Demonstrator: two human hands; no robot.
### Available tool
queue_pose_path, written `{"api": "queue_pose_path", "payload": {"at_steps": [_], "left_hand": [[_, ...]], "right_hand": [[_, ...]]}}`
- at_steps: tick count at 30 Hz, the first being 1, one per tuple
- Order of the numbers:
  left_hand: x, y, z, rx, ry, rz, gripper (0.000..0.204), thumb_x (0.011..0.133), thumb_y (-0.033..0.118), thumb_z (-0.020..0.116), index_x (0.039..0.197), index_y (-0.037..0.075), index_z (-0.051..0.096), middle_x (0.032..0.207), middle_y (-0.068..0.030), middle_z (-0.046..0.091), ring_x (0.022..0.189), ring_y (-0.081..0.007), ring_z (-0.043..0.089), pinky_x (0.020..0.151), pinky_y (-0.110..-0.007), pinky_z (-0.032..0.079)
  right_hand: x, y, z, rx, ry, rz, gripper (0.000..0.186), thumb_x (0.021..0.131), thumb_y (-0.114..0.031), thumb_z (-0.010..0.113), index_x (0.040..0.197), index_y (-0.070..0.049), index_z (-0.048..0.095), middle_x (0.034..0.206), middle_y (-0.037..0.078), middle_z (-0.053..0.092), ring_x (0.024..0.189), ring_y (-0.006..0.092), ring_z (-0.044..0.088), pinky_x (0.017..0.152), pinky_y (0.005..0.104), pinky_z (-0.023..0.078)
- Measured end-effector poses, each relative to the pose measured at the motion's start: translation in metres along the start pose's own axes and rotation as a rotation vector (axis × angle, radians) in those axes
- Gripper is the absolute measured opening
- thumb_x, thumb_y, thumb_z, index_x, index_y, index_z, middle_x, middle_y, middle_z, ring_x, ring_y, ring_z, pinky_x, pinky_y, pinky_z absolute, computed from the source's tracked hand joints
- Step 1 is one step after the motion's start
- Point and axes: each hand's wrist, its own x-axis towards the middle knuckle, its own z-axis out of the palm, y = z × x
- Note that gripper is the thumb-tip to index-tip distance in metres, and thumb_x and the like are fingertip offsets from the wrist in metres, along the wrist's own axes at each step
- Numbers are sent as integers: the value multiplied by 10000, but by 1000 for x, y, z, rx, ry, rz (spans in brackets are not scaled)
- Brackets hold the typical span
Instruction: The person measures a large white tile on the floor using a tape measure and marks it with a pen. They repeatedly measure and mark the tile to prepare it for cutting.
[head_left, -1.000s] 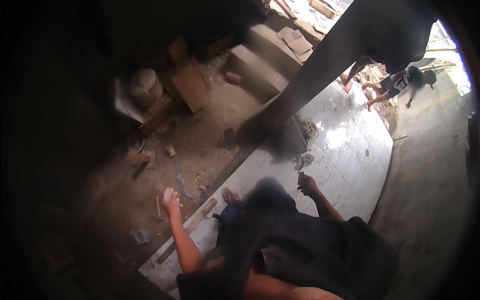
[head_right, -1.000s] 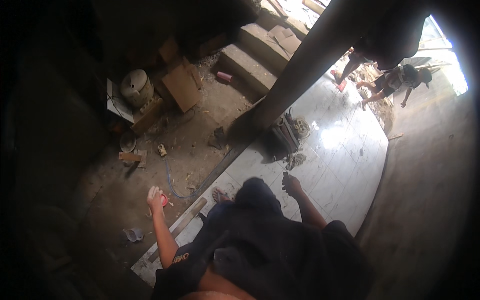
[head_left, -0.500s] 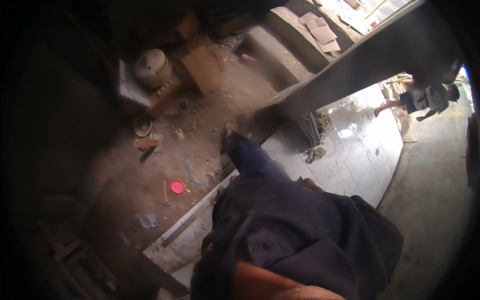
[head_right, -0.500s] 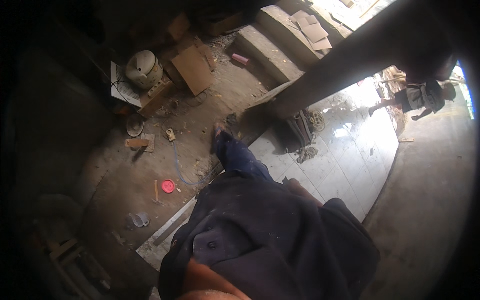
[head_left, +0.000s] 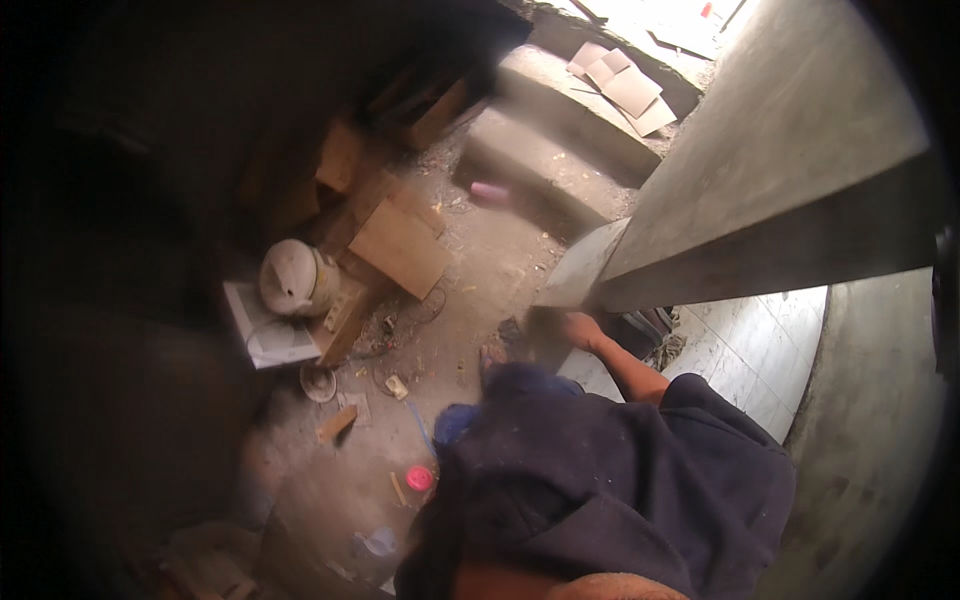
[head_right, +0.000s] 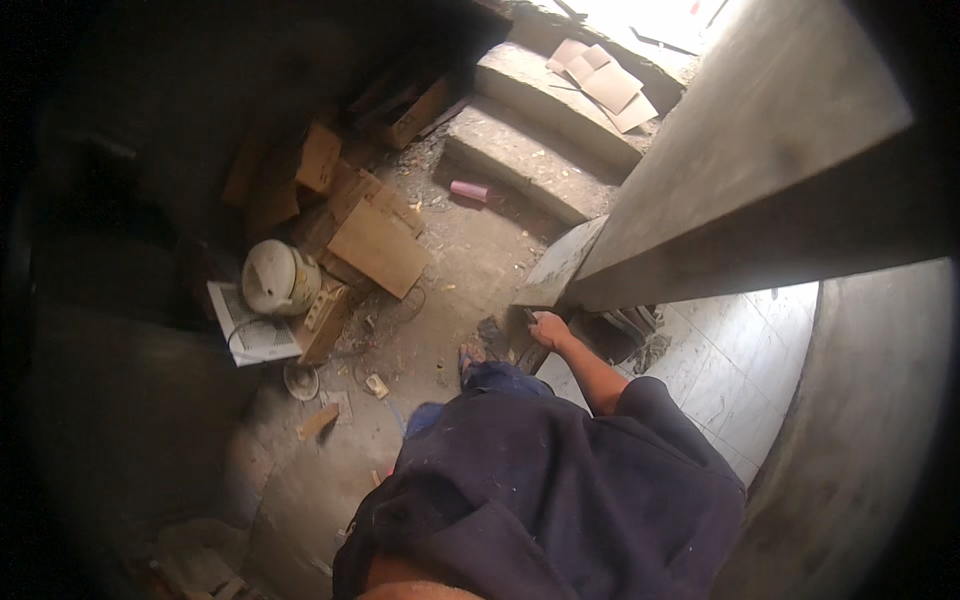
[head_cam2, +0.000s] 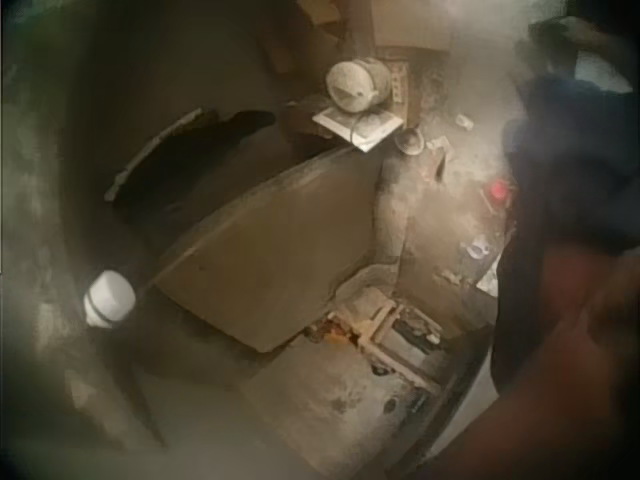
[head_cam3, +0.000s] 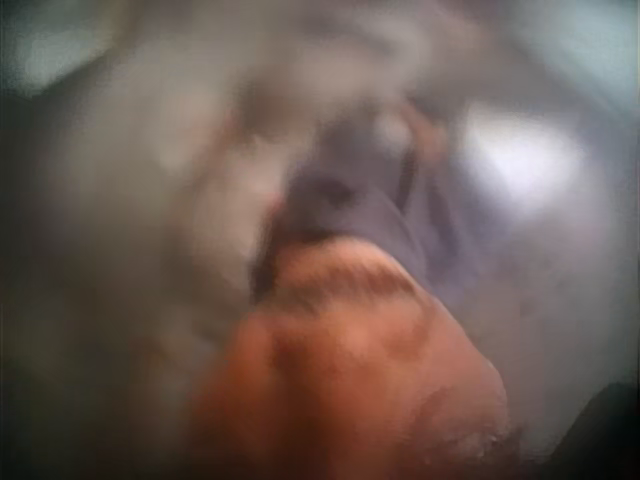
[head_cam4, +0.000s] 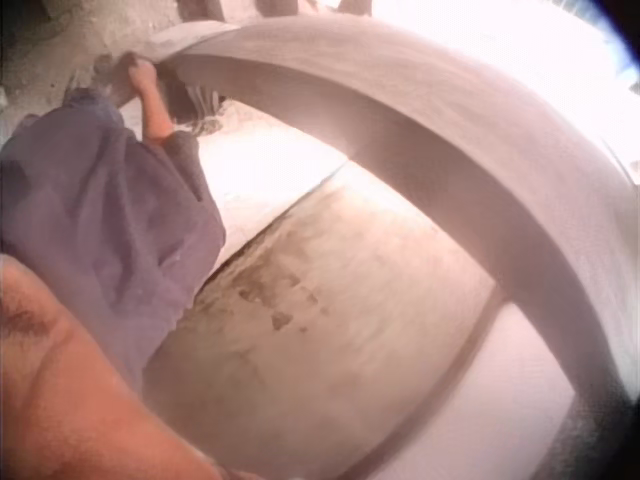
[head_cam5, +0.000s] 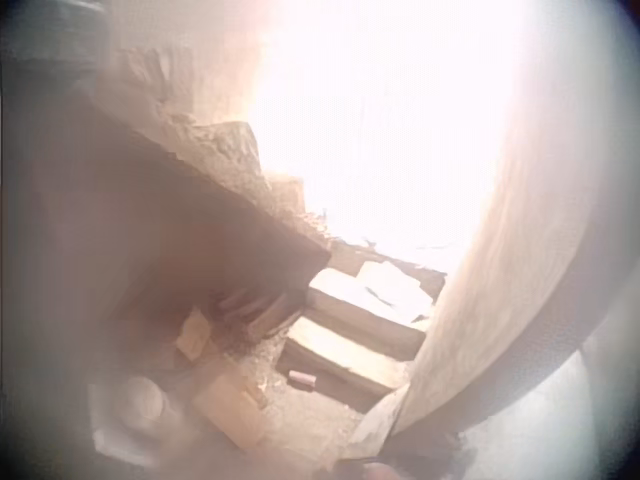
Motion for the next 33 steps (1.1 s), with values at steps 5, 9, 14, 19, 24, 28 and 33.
{"api": "queue_pose_path", "payload": {"at_steps": [5, 9, 14, 19, 24, 28, 33], "left_hand": [[43, 125, 52, 77, -47, 67, 241, 900, 167, 606, 1086, 15, 624, 1014, -132, 662, 916, -271, 632, 790, -399, 495], [72, 210, 89, 147, -65, 63, 270, 894, 172, 614, 1107, 7, 621, 1034, -146, 666, 940, -286, 633, 815, -408, 494], [122, 311, 145, 294, -95, 14, 306, 887, 178, 623, 1133, -4, 618, 1058, -163, 671, 970, -304, 636, 846, -420, 493], [162, 456, 205, 477, -74, 33, 343, 880, 183, 633, 1160, -15, 616, 1083, -179, 676, 1000, -323, 638, 877, -432, 491], [252, 645, 322, 1021, -193, 682, 304, 933, 222, 533, 1100, -20, 609, 1117, -150, 645, 1043, -275, 599, 891, -422, 468], [210, 764, 491, 928, -369, 1133, 376, 834, 234, 650, 1086, -45, 640, 997, -212, 689, 910, -329, 643, 810, -397, 484], [166, 783, 614, 850, -576, 1071, 486, 829, 250, 654, 1214, -40, 598, 1113, -210, 674, 1019, -327, 648, 916, -384, 491]], "right_hand": [[53, 24, -43, -82, 91, 246, 403, 854, -326, 533, 1079, -18, 663, 1024, 270, 656, 999, 450, 614, 865, 500, 483], [57, 27, -65, 130, 100, 472, 443, 827, -382, 539, 1095, -52, 664, 1035, 274, 656, 1014, 439, 620, 872, 488, 483], [13, 40, -44, 401, -127, 977, 385, 790, -310, 583, 881, 49, 689, 871, 239, 687, 863, 395, 670, 777, 457, 527], [-27, 26, -29, 10, -212, 737, 294, 834, -240, 574, 834, 25, 703, 770, 209, 695, 698, 317, 701, 621, 457, 546], [42, -71, -126, 707, 236, 1286, 322, 850, -280, 595, 942, 15, 685, 884, 242, 691, 869, 400, 679, 789, 475, 520], [67, -98, -147, 383, 511, 1209, 319, 871, -255, 559, 1032, 3, 656, 993, 246, 675, 984, 406, 642, 873, 479, 496], [128, -110, -221, 356, 810, 1082, 361, 895, -215, 532, 1192, -32, 628, 1078, 220, 650, 1021, 410, 612, 899, 477, 478]]}}
